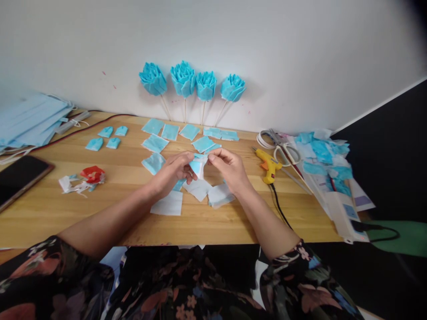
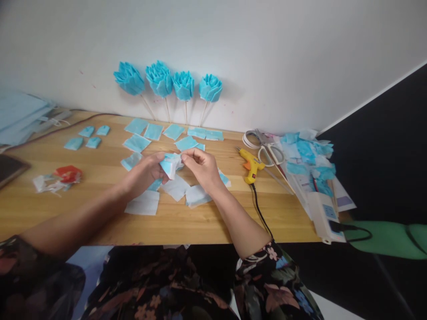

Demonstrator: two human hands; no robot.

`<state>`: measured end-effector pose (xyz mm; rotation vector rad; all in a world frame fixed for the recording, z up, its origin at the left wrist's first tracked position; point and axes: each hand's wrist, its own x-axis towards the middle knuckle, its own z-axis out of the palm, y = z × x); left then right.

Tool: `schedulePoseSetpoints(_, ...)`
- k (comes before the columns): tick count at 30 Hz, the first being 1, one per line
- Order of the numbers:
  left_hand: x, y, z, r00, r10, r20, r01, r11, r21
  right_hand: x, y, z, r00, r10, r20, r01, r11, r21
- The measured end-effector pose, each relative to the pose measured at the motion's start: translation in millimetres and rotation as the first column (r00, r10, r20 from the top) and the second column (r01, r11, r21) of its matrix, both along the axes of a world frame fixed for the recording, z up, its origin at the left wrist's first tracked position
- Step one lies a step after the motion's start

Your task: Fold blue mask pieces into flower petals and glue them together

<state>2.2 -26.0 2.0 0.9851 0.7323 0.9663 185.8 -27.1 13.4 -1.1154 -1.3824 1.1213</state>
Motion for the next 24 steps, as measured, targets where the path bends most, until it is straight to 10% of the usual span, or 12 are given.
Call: schedulePoseSetpoints(24,1.5,-1.1,2.7,0.983,0.075,-0.166,-0.080,0.996,-0.023,1.0,-2.3,-0.9,0.982,-0.054,0.181,0.022,0.984,0.176)
